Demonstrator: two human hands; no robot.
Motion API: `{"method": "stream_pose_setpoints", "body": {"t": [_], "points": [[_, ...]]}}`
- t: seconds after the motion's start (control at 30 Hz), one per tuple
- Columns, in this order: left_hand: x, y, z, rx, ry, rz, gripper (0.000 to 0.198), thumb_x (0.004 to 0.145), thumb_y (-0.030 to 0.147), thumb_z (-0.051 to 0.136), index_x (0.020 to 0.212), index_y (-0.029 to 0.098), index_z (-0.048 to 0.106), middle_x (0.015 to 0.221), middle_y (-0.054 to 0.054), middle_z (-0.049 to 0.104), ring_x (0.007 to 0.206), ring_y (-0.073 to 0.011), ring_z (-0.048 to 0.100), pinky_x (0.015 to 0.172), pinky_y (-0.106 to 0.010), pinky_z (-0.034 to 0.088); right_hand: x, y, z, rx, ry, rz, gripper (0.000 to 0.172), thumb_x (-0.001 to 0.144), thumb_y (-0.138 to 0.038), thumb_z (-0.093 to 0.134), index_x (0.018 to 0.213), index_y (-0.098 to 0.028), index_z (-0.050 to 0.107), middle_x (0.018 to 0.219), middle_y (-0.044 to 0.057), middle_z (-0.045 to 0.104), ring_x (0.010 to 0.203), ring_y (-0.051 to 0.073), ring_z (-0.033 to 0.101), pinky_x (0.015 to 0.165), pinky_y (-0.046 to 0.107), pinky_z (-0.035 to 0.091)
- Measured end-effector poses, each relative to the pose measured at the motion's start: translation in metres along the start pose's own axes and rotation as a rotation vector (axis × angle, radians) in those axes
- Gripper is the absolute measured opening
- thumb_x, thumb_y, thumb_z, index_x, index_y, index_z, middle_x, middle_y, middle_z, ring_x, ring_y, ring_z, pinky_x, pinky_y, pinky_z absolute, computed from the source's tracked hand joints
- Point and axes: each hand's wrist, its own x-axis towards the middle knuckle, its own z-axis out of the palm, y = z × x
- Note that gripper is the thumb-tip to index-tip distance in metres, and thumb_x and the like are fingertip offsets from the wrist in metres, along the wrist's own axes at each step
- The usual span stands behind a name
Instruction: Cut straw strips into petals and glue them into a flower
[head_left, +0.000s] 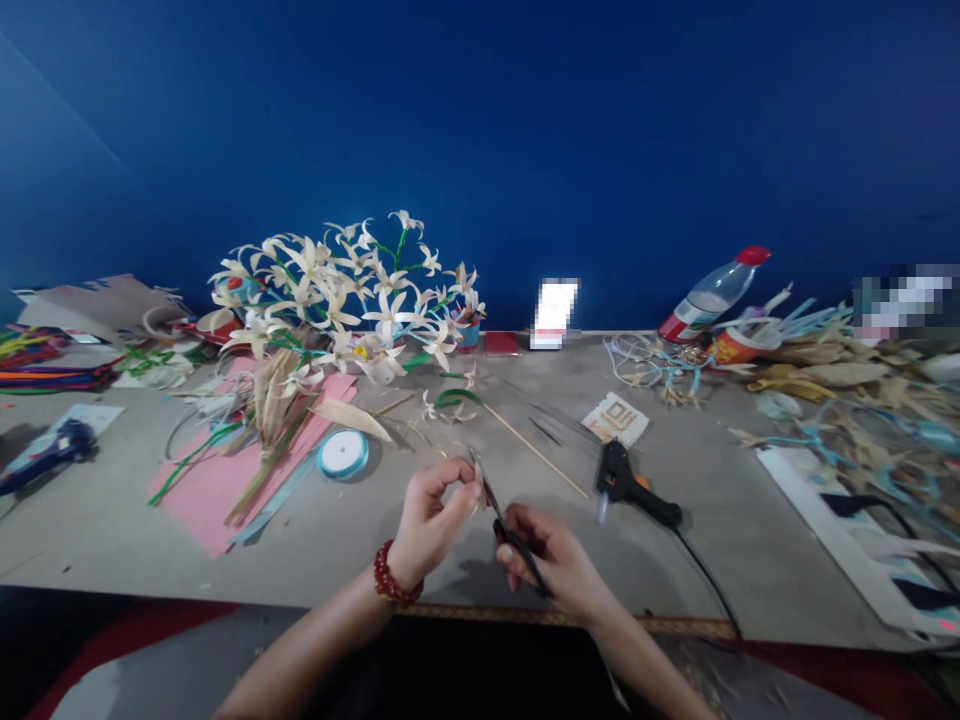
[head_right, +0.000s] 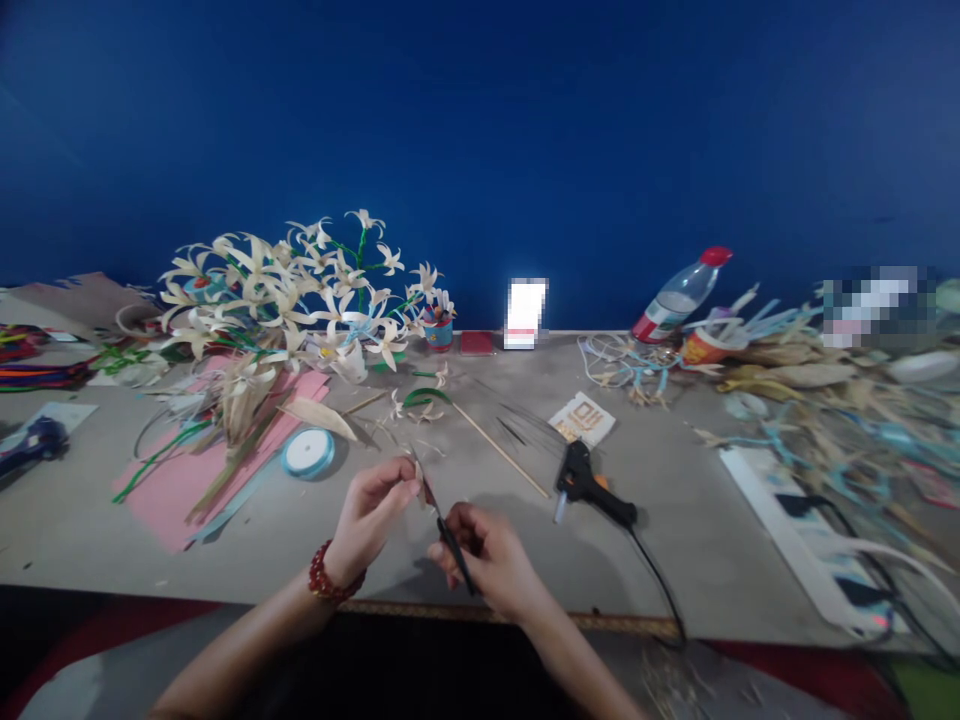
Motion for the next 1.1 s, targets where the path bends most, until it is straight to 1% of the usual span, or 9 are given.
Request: {"method": "stream_pose_setpoints", "body": {"t": [0.23, 0.67, 0.77, 0.83, 0.9, 0.93, 1.0, 1.03, 1.1], "points": [[0.0, -0.001, 0.001, -0.009, 0.009, 0.005, 0.023, 0.088, 0.022, 0.053, 0.066, 0.017, 0.056, 0.065, -0.001, 0.059, 0.065, -0.0145, 0.052, 0.066, -0.025, 0.039, 0.0, 0.001, 0.0, -0.012, -0.011, 0.011, 0.055, 0.067, -0.07, 0.066, 0.069, -0.022, 0.042, 0.054, -0.008, 0.047, 0.043, 0.008, 0.048, 0.047, 0.02, 0.037], [0.001, 0.0, 0.001, 0.0, -0.014, -0.014, 0.025, 0.089, 0.025, 0.053, 0.065, 0.016, 0.057, 0.065, -0.002, 0.06, 0.065, -0.015, 0.053, 0.066, -0.026, 0.04, -0.001, 0.001, 0.0, 0.005, 0.011, 0.014, 0.053, 0.067, -0.067, 0.068, 0.067, -0.022, 0.041, 0.051, -0.009, 0.045, 0.042, 0.007, 0.046, 0.046, 0.019, 0.036], [0.001, 0.001, 0.001, -0.014, -0.023, -0.038, 0.026, 0.089, 0.026, 0.053, 0.065, 0.016, 0.057, 0.066, -0.003, 0.062, 0.066, -0.0154, 0.054, 0.067, -0.026, 0.04, 0.0, 0.004, -0.001, -0.012, 0.037, 0.017, 0.053, 0.066, -0.068, 0.068, 0.068, -0.022, 0.041, 0.052, -0.009, 0.046, 0.041, 0.008, 0.047, 0.045, 0.02, 0.036], [0.0, 0.002, 0.0, -0.031, -0.031, -0.064, 0.027, 0.089, 0.028, 0.053, 0.065, 0.016, 0.057, 0.067, -0.003, 0.063, 0.066, -0.0158, 0.055, 0.068, -0.027, 0.041, 0.002, 0.006, -0.005, -0.065, 0.063, 0.008, 0.051, 0.069, -0.068, 0.065, 0.069, -0.022, 0.042, 0.052, -0.008, 0.047, 0.043, 0.01, 0.049, 0.046, 0.021, 0.038], [0.0, 0.002, -0.001, -0.055, -0.039, -0.089, 0.028, 0.089, 0.03, 0.053, 0.066, 0.016, 0.057, 0.068, -0.004, 0.064, 0.067, -0.0162, 0.055, 0.069, -0.028, 0.041, 0.004, 0.008, -0.011, -0.194, 0.113, -0.012, 0.048, 0.073, -0.066, 0.062, 0.068, -0.023, 0.041, 0.052, -0.007, 0.049, 0.046, 0.012, 0.052, 0.049, 0.023, 0.039], [0.0, 0.001, -0.002, -0.07, -0.038, -0.105, 0.028, 0.089, 0.031, 0.054, 0.066, 0.016, 0.057, 0.068, -0.004, 0.064, 0.067, -0.0163, 0.055, 0.069, -0.028, 0.041, 0.004, 0.009, -0.015, -0.311, 0.153, -0.023, 0.046, 0.074, -0.063, 0.061, 0.066, -0.023, 0.041, 0.053, -0.005, 0.051, 0.048, 0.013, 0.054, 0.05, 0.023, 0.039], [0.001, 0.0, -0.003, -0.113, -0.035, -0.139, 0.027, 0.088, 0.034, 0.055, 0.067, 0.017, 0.056, 0.067, -0.004, 0.064, 0.067, -0.0166, 0.055, 0.07, -0.029, 0.042, 0.004, 0.011, -0.023, -0.626, 0.241, -0.023, 0.041, 0.076, -0.058, 0.062, 0.065, -0.022, 0.045, 0.056, -0.003, 0.056, 0.054, 0.016, 0.057, 0.052, 0.024, 0.037], [0.001, 0.0, -0.003, -0.135, -0.033, -0.157, 0.027, 0.087, 0.035, 0.057, 0.067, 0.017, 0.056, 0.067, -0.004, 0.064, 0.067, -0.0167, 0.055, 0.07, -0.029, 0.042, 0.003, 0.011, -0.027, -0.793, 0.276, -0.009, 0.036, 0.077, -0.054, 0.063, 0.068, -0.022, 0.049, 0.06, -0.001, 0.06, 0.058, 0.017, 0.06, 0.053, 0.025, 0.037], [0.001, -0.001, -0.004, -0.175, -0.028, -0.182, 0.027, 0.086, 0.036, 0.058, 0.068, 0.017, 0.057, 0.066, -0.004, 0.063, 0.068, -0.0171, 0.056, 0.07, -0.029, 0.043, -0.001, 0.013, -0.033, -1.066, 0.303, 0.032, 0.025, 0.079, -0.047, 0.064, 0.082, -0.022, 0.059, 0.071, 0.001, 0.068, 0.068, 0.02, 0.065, 0.056, 0.026, 0.037]]}}
